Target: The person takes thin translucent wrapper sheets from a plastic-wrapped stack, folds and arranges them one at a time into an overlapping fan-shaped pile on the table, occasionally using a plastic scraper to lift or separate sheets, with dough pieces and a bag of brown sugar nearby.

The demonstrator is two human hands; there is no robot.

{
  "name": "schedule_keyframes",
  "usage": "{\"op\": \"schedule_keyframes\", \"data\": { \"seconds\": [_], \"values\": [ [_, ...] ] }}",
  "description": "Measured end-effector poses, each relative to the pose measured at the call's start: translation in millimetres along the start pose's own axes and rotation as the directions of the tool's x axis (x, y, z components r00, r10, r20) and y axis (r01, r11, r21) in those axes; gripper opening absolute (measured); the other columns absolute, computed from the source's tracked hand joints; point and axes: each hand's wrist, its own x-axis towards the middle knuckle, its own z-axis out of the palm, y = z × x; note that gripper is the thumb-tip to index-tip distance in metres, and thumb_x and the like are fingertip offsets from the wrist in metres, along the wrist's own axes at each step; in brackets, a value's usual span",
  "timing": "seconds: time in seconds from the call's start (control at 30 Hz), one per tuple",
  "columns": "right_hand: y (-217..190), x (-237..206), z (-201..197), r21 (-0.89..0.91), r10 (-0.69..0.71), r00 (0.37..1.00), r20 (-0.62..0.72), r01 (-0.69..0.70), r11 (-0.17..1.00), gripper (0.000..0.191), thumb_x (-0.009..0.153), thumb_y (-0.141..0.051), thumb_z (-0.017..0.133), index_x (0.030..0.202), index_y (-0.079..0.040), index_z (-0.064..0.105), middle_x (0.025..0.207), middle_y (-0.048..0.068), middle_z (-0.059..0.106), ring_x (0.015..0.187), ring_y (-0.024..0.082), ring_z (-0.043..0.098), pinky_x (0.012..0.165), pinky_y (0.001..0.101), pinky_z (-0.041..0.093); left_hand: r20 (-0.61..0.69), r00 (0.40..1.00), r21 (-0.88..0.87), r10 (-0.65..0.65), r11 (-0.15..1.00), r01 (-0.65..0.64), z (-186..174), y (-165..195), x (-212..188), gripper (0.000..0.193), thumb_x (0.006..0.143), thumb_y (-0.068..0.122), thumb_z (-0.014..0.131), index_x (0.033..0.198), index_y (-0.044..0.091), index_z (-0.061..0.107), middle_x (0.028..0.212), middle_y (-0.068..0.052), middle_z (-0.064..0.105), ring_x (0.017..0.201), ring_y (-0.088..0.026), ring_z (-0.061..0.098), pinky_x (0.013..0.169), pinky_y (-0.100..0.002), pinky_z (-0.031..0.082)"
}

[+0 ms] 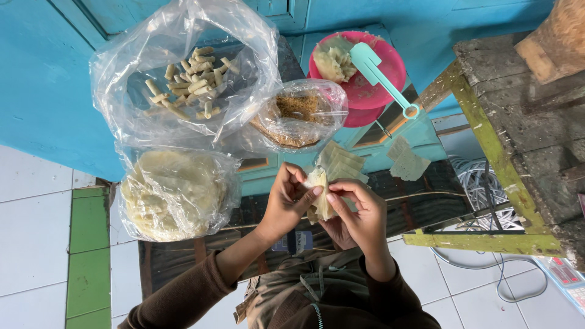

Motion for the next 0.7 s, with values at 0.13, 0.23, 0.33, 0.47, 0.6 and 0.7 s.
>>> {"op": "schedule_keyframes", "data": {
  "seconds": [0.13,0.23,0.33,0.47,0.6,0.7],
  "values": [
    [2.5,-1.8,4.7,-0.039,-0.023,0.999,-0.030,0.022,0.999,0.018,0.093,0.001,0.074,0.108,0.007,0.068,0.107,0.010,0.073,0.096,0.013,0.073,0.084,0.0247,0.059,-0.021,0.998,0.139,0.067,0.988,-0.063,-0.3,-4.8,-7.2,0.040,0.095,0.002,0.074,0.106,0.008,0.036,0.105,-0.003,0.048,0.078,-0.002,0.051,0.062,-0.020,0.046],
    [4.8,-2.7,4.0,-0.026,0.001,0.999,-0.044,-0.002,1.000,0.015,0.095,0.001,0.072,0.109,0.007,0.070,0.107,0.010,0.074,0.094,0.012,0.073,0.081,0.0243,0.060,0.004,0.996,0.103,0.086,0.991,-0.086,-1.1,-7.3,-7.4,0.041,0.096,0.002,0.074,0.108,0.007,0.035,0.107,-0.005,0.047,0.085,-0.003,0.055,0.067,-0.020,0.050],
    [6.0,-3.4,0.7,-0.034,0.008,0.999,-0.039,-0.010,0.999,0.016,0.095,0.000,0.071,0.110,0.007,0.071,0.106,0.010,0.075,0.093,0.011,0.073,0.079,0.0242,0.060,-0.008,0.994,0.171,0.106,0.980,-0.103,-1.6,-7.5,-7.3,0.042,0.095,0.003,0.075,0.109,0.007,0.035,0.109,-0.006,0.048,0.088,-0.003,0.055,0.071,-0.021,0.053],
    [4.2,-1.8,-0.7,-0.098,-0.009,0.999,-0.049,0.004,0.995,0.014,0.094,-0.001,0.072,0.107,0.005,0.073,0.102,0.010,0.076,0.089,0.012,0.075,0.076,0.0247,0.061,-0.001,0.995,0.264,0.097,0.960,-0.094,-2.4,-3.7,-8.5,0.043,0.094,0.006,0.076,0.109,0.006,0.036,0.104,-0.005,0.050,0.081,-0.003,0.054,0.064,-0.020,0.051],
    [-3.3,1.1,0.4,-0.330,-0.148,0.988,-0.034,0.129,0.935,0.014,0.090,0.000,0.074,0.104,0.002,0.074,0.101,0.010,0.078,0.089,0.015,0.077,0.076,0.0260,0.060,0.037,0.989,0.338,0.144,0.929,-0.149,-4.3,0.8,-8.4,0.044,0.095,0.009,0.078,0.112,0.006,0.037,0.098,-0.005,0.048,0.080,-0.004,0.050,0.064,-0.021,0.049],
    [-7.4,1.9,2.8,-0.371,-0.236,0.971,-0.025,0.211,0.904,0.015,0.090,0.002,0.074,0.104,0.000,0.074,0.103,0.010,0.077,0.092,0.018,0.077,0.079,0.0278,0.061,0.032,0.986,0.371,0.165,0.914,-0.165,-2.8,1.6,-7.5,0.044,0.095,0.009,0.079,0.111,0.005,0.038,0.095,-0.005,0.047,0.078,-0.005,0.046,0.062,-0.021,0.047]
  ]
}}
